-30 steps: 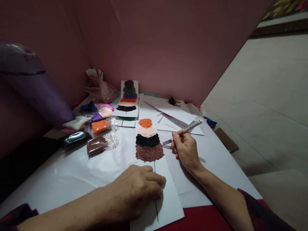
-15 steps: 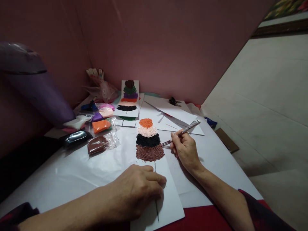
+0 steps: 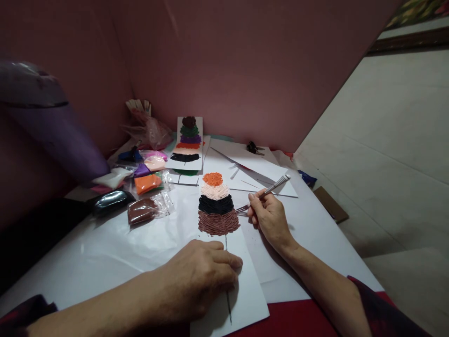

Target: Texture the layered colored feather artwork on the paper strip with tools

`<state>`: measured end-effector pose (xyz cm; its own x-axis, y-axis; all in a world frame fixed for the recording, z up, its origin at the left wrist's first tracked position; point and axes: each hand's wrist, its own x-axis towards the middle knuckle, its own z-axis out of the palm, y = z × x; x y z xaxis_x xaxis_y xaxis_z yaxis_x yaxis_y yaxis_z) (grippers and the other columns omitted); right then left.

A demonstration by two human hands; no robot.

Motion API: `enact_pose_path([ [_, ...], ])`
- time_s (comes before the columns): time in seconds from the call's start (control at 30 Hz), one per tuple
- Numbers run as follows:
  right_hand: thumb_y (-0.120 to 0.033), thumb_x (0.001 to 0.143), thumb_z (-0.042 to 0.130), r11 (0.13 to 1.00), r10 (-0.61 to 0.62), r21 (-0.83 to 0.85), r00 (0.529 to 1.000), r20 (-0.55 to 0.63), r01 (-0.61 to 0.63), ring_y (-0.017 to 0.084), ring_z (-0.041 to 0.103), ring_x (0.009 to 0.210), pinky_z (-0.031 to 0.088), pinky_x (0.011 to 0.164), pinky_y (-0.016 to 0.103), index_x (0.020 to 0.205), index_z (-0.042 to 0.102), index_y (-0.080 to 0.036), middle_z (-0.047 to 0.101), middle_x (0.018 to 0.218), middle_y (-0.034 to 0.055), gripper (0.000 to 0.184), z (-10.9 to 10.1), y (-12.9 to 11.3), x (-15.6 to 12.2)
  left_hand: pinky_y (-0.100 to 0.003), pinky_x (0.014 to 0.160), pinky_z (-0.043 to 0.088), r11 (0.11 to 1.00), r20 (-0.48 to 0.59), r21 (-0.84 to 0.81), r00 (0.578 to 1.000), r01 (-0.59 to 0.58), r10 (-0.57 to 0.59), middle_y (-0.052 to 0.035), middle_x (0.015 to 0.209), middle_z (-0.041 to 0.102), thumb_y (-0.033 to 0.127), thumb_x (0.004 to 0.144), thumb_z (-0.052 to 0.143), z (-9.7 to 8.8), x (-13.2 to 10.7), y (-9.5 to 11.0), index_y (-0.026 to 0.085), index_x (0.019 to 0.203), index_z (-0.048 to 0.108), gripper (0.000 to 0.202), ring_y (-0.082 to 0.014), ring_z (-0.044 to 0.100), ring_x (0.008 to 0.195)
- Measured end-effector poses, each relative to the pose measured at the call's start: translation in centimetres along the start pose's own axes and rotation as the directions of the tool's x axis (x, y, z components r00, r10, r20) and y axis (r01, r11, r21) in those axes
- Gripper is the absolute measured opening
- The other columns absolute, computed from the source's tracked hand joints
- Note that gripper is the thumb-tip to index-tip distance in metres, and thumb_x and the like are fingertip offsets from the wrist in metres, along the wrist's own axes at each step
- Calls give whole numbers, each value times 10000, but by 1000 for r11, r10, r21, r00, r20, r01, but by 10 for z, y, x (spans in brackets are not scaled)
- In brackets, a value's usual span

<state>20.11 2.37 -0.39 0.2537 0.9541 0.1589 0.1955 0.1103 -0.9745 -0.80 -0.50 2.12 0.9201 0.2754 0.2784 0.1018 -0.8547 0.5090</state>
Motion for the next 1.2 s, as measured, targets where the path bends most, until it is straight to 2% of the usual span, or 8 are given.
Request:
enact_pose_path([
  [0.37,-458,812,637,984,161,78,987,-12,-159,57,407,279,304,240,134,732,460,-211,575,459,-68,314,-2,-7,3,-279,597,384,1000,19,5,1000,3,-4,-8,804,641,-70,661,485,0,0,0,179,744,536,266,-140,447,621],
  [0.67,-464,773,687,958,223,193,975,-24,-214,47,376,269,281,224,134,691,464,-206,563,458,-66,350,-1,-7,4,-272,600,368,1000,2,-7,1000,4,-4,-7,813,645,-71,654,470,1,-1,-1,183,744,522,274,-144,444,632],
  [0.87,-468,753,711,943,227,254,974,-24,-214,57,392,283,283,223,142,704,455,-214,567,476,-66,364,-1,-8,5,-275,603,377,1000,3,-8,1000,6,-6,-3,803,640,-71,636,456,-1,-1,1,179,756,538,289,-142,447,628],
  [1.03,-464,781,698,963,172,215,984,-42,-160,56,403,284,300,229,137,722,460,-212,577,478,-70,352,-1,-5,4,-276,601,397,1000,-6,-14,1000,3,-3,-15,790,653,-58,680,449,-2,1,1,172,758,558,267,-143,480,622],
  [1.13,-474,778,708,964,166,216,985,-38,-154,57,404,279,298,226,133,732,460,-211,577,469,-71,363,-1,-6,3,-272,624,442,998,-51,-64,999,-19,15,-32,842,686,-44,731,454,1,-1,-1,171,793,587,260,-152,568,677],
  [1.2,-481,771,722,954,160,260,987,-17,-151,54,401,277,293,226,131,738,459,-211,579,472,-70,379,0,-8,1,-265,644,480,992,-178,-120,984,-34,12,-57,879,711,-14,793,459,3,-3,-2,163,863,616,247,-159,629,729],
])
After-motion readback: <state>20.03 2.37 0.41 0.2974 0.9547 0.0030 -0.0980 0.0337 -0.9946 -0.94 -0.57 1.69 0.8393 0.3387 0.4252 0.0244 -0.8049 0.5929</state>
